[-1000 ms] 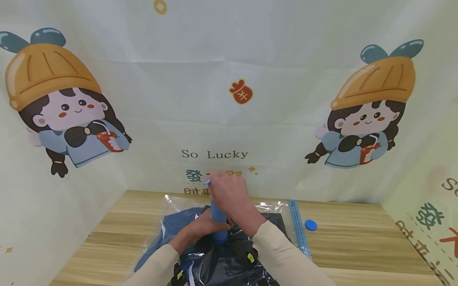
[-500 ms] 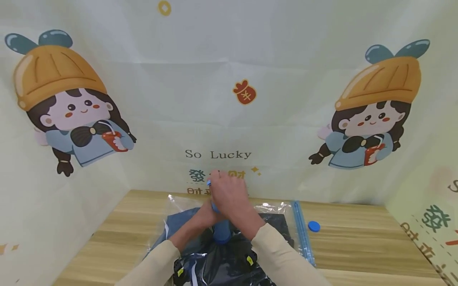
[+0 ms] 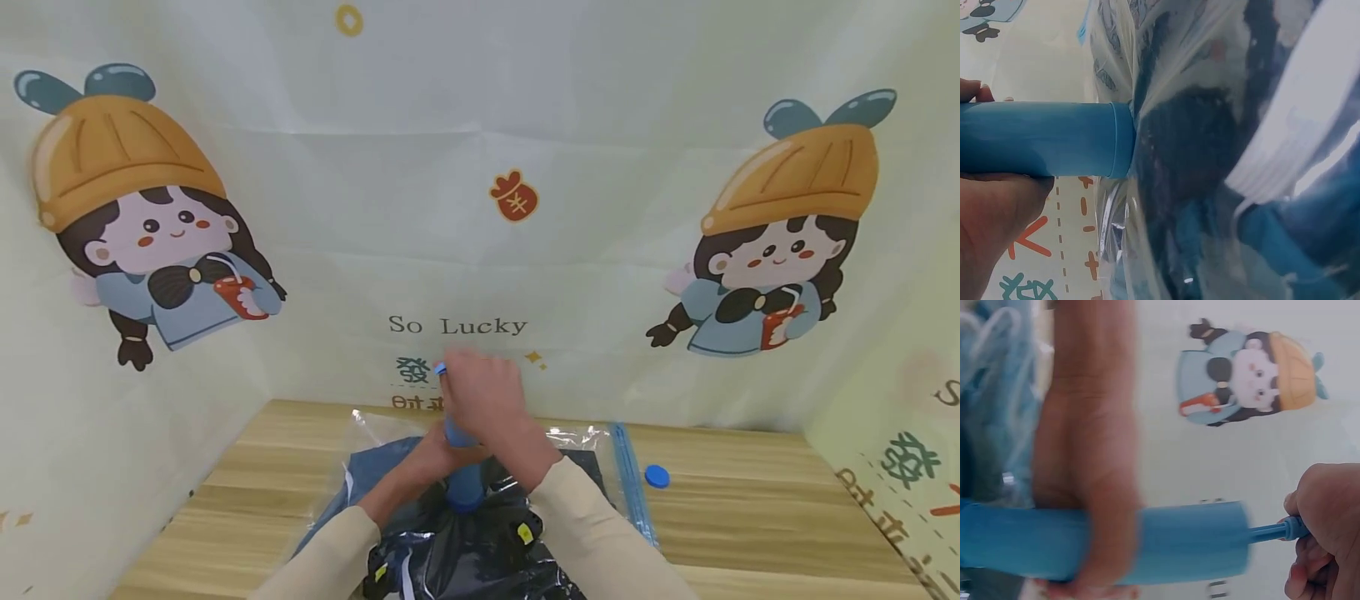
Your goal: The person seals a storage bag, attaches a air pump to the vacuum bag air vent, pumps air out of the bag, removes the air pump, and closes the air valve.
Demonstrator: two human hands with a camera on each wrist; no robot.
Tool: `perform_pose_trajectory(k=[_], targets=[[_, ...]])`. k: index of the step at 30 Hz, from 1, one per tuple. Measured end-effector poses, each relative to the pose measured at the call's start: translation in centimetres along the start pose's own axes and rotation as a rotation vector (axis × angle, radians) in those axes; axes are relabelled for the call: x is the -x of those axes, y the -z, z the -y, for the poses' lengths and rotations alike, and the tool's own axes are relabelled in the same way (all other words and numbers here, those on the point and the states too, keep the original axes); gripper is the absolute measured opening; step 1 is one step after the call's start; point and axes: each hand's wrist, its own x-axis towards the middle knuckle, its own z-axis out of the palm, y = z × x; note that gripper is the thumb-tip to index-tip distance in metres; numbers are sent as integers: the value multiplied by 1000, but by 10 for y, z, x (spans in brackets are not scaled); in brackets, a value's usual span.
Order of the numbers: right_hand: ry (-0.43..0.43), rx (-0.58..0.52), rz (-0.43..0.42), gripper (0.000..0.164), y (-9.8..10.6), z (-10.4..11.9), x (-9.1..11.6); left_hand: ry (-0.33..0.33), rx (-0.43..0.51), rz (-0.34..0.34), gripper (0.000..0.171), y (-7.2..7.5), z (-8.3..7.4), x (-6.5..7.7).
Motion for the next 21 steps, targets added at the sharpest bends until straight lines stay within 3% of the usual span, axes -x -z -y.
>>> perform_pose_trajectory(k=[4, 9, 14, 21], targets=[[-9, -47, -87, 26, 28, -1, -14, 44, -32, 5, 28, -2, -1, -3], [6, -71, -201, 34, 57, 0, -33, 65, -52, 6, 24, -3, -4, -3], [-25, -69, -176, 35, 63, 0, -40, 77, -61, 10, 26, -4, -4, -3], [-71, -30, -79, 30, 50, 0, -36, 57, -43, 8, 19, -3, -2, -2]])
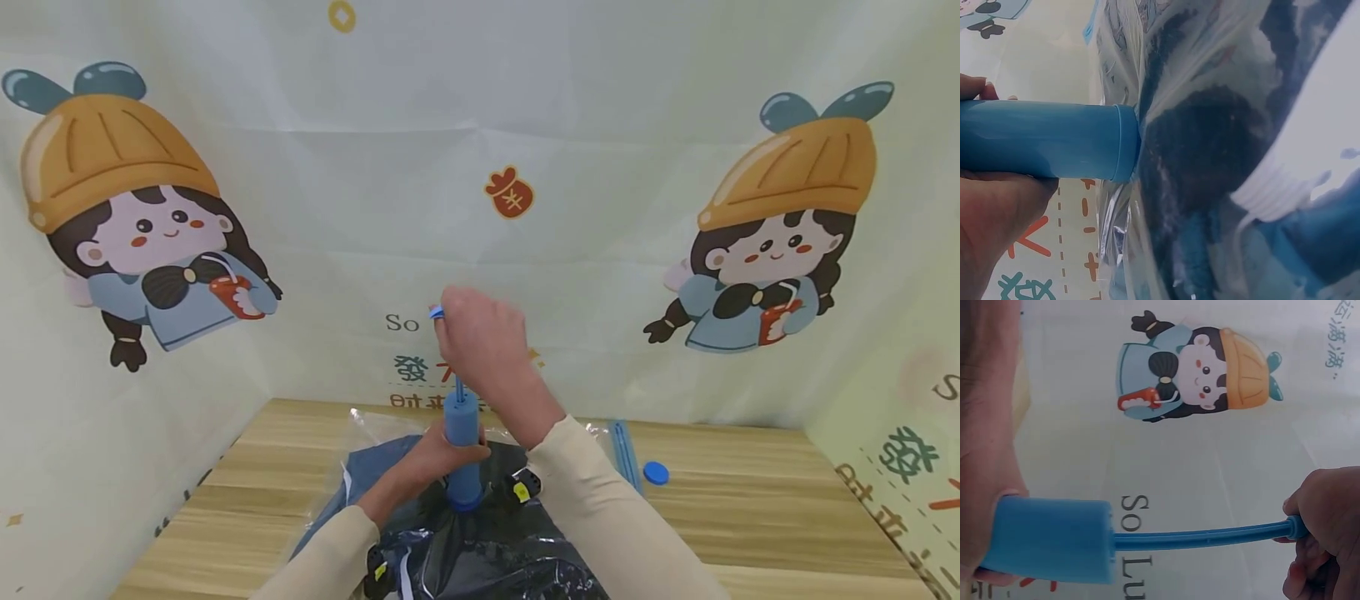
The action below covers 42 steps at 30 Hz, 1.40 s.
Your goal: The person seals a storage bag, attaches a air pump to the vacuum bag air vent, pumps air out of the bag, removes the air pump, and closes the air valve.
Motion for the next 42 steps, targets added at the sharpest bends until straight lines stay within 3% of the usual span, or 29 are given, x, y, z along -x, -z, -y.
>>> perform_pose_trajectory(k=[9, 13, 19, 26, 36, 42], targets=[[-18, 48, 130, 29, -31, -5, 22, -14, 24, 6, 21, 2, 2, 1], [7, 61, 114, 25, -47, -8, 34, -10, 45, 12, 28, 2, 2, 0], [27, 43, 51, 20, -63, -12, 49, -23, 75, 31, 56, 2, 2, 1], [60, 40, -3, 20, -66, -14, 52, -23, 60, 34, 59, 2, -1, 1], [33, 48, 30, 17, -64, -12, 52, -22, 60, 53, 62, 3, 1, -1], [38, 9, 67, 22, -58, -14, 49, -16, 41, 64, 44, 3, -1, 0]])
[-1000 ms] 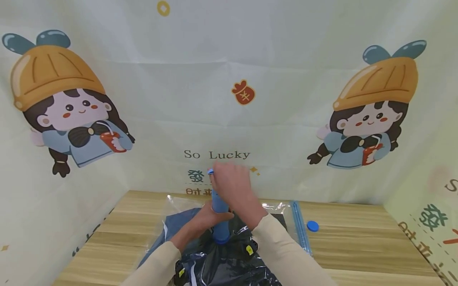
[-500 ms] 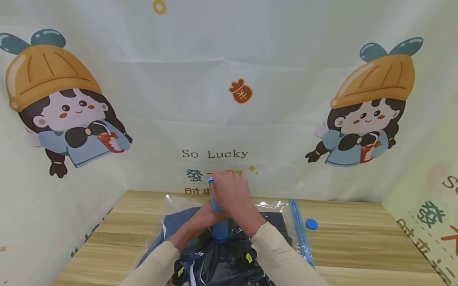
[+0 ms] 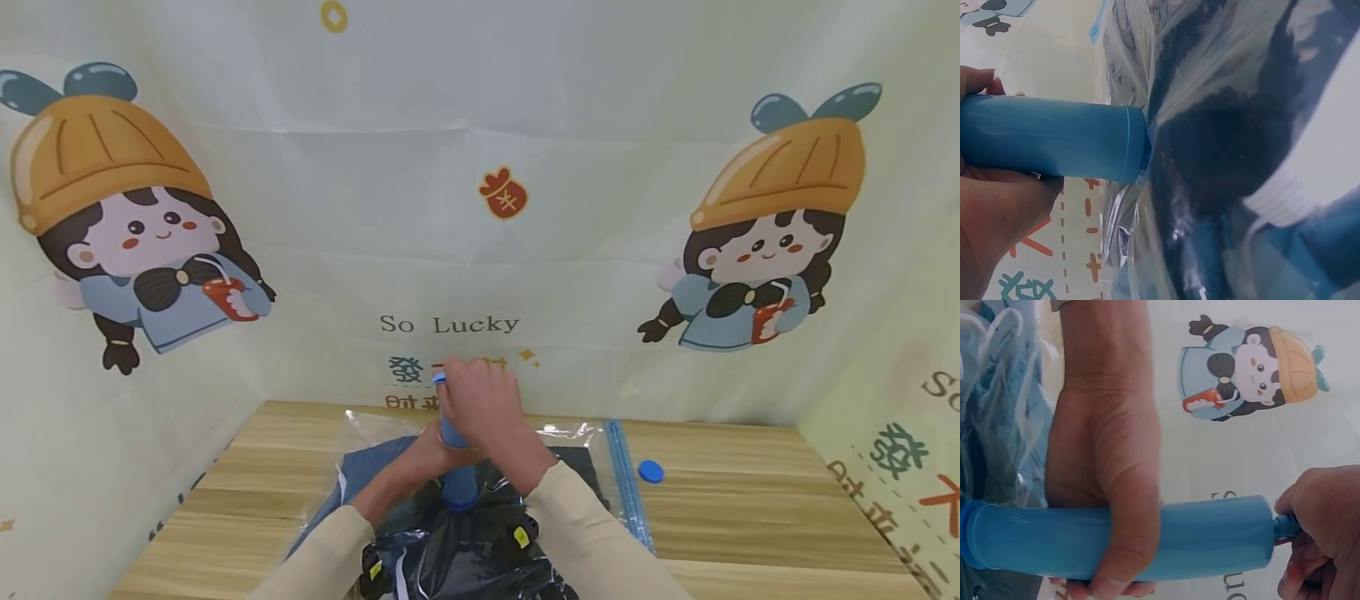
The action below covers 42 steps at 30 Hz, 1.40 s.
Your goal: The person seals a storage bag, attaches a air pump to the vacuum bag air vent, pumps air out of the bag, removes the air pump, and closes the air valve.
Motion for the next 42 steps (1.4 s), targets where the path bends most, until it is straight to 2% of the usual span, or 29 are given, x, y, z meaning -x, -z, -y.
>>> perform_pose_trajectory(k=[3, 7, 14, 19, 32, 42], targets=[[-14, -5, 29, 27, 8, 0, -4, 11, -31, 2, 28, 1, 0, 0], [-42, 2, 38, 31, 29, 5, -14, 19, -57, 1, 22, 3, -1, 1], [17, -24, -87, 35, 69, 13, -37, -6, -67, 9, 21, 5, -3, 1], [65, -49, -170, 37, 83, 15, -48, -2, -62, 4, 20, 7, -3, 4], [39, -89, -185, 37, 74, 16, -44, 7, -55, -17, 14, 6, 2, 8], [13, -71, -62, 25, 45, 5, -22, 6, -45, -3, 18, 1, -2, 2]])
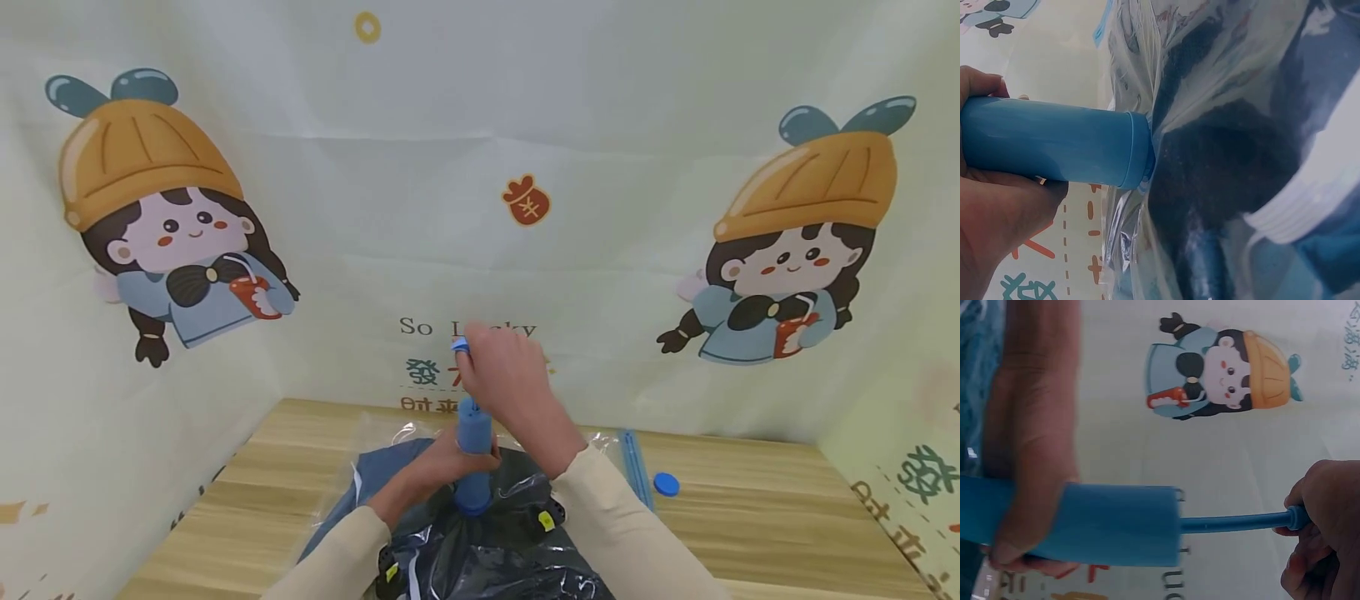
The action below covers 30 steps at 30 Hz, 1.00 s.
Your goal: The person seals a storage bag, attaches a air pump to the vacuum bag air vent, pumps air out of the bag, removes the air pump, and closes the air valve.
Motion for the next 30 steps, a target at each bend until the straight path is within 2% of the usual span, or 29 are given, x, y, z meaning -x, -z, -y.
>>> perform_pose_trajectory(k=[4, 13, 23, 30], targets=[[-10, 16, 49, 26, -17, -6, 11, 4, 9, 8, 21, -2, 1, -1], [19, 6, 33, 24, -43, -11, 26, -7, 27, 9, 41, 0, 0, 0], [29, -23, -22, 23, -50, -13, 35, 11, 31, 0, 56, 0, 0, 0], [68, -36, -47, 21, -55, -16, 36, 23, 33, -1, 59, 0, 0, 2]])
